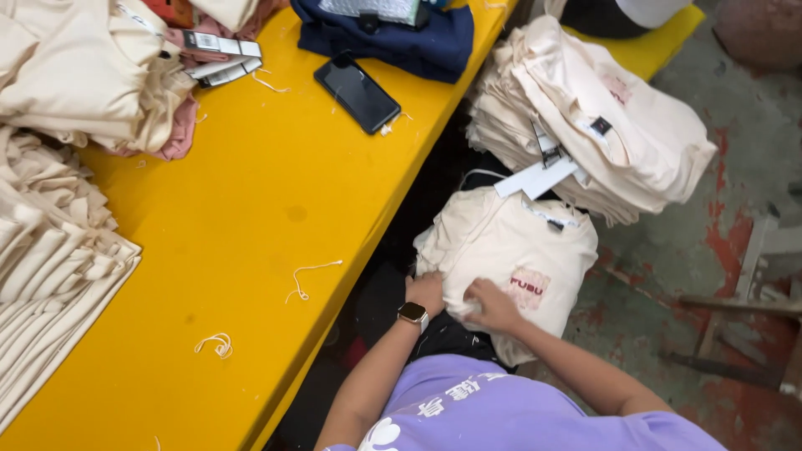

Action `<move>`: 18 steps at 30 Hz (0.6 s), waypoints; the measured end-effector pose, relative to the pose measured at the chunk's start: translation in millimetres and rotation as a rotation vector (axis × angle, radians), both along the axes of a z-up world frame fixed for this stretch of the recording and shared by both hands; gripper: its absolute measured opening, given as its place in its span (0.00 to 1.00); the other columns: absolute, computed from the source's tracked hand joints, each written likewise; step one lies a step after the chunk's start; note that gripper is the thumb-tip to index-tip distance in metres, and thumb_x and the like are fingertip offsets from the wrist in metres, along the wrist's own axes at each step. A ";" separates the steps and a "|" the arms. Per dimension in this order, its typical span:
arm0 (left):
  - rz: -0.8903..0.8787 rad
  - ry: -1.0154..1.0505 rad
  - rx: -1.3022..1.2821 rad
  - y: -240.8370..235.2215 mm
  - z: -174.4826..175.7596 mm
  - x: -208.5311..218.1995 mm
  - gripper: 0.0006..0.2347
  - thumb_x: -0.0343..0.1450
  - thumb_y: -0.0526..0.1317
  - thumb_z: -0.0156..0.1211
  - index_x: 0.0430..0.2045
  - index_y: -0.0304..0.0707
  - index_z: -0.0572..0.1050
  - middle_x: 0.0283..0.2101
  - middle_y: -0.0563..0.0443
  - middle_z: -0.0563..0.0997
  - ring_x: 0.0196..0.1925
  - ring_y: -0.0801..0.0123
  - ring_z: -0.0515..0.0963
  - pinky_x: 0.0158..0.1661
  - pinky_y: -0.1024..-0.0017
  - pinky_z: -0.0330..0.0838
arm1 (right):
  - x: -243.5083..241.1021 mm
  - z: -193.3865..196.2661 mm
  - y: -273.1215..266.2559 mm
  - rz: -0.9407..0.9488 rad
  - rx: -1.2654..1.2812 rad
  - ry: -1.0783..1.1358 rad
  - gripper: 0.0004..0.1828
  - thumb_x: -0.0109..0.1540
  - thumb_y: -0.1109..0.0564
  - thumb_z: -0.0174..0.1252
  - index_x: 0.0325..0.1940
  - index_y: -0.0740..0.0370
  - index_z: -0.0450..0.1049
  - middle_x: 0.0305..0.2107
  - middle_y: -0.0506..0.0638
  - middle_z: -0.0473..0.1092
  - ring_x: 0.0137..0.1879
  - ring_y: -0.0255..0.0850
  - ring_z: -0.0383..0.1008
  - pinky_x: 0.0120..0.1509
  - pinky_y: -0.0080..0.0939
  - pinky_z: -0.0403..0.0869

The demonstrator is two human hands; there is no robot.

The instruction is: The person uses red-handled scissors to trim loose threads from the seams and edges of a beige sweatshirt. After cutting the threads, the person folds the sweatshirt neatly and places it on a stack of similar garments on the yellow table.

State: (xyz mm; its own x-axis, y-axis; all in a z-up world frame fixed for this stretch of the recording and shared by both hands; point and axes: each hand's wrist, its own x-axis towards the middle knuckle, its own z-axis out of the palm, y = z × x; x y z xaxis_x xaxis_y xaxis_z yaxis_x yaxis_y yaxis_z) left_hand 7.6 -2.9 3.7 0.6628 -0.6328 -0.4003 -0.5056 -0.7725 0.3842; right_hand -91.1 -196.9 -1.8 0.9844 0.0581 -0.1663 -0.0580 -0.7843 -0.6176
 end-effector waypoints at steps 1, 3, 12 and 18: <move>0.011 0.057 -0.013 -2.3 1.7 5.4 0.17 0.65 0.44 0.64 0.44 0.39 0.71 0.43 0.42 0.79 0.50 0.46 0.80 0.55 0.47 0.61 | -3.8 7.3 7.0 0.112 -0.108 -0.046 0.16 0.52 0.48 0.71 0.38 0.46 0.71 0.38 0.45 0.69 0.49 0.49 0.72 0.55 0.48 0.73; 0.073 0.131 -0.089 2.5 6.9 14.2 0.13 0.67 0.41 0.60 0.43 0.39 0.70 0.42 0.42 0.80 0.50 0.46 0.80 0.57 0.47 0.59 | 7.7 -3.0 4.9 0.024 -0.037 -0.005 0.12 0.54 0.49 0.70 0.34 0.49 0.73 0.33 0.46 0.70 0.46 0.48 0.74 0.53 0.47 0.73; 0.629 0.856 -1.273 -15.8 20.2 21.1 0.13 0.74 0.30 0.50 0.51 0.42 0.62 0.45 0.49 0.71 0.50 0.62 0.72 0.52 0.67 0.67 | 17.8 3.5 -36.9 -0.335 0.498 -0.087 0.18 0.61 0.49 0.64 0.50 0.56 0.69 0.36 0.50 0.67 0.46 0.42 0.67 0.58 0.45 0.65; 0.502 0.884 -1.321 64.7 92.8 -19.0 0.13 0.75 0.29 0.51 0.52 0.43 0.64 0.51 0.46 0.75 0.53 0.65 0.73 0.55 0.66 0.68 | 168.3 122.8 -46.1 -0.111 0.255 -0.683 0.23 0.68 0.50 0.57 0.63 0.65 0.65 0.53 0.59 0.64 0.65 0.53 0.62 0.75 0.52 0.54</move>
State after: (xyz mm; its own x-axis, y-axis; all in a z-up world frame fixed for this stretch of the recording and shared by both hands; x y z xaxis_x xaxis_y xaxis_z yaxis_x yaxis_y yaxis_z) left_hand -11.3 61.8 96.5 0.7674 -0.6265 -0.1365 0.3902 0.2874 0.8747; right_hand 77.2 -243.0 121.0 0.8658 -0.0927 0.4917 0.3345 -0.6236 -0.7066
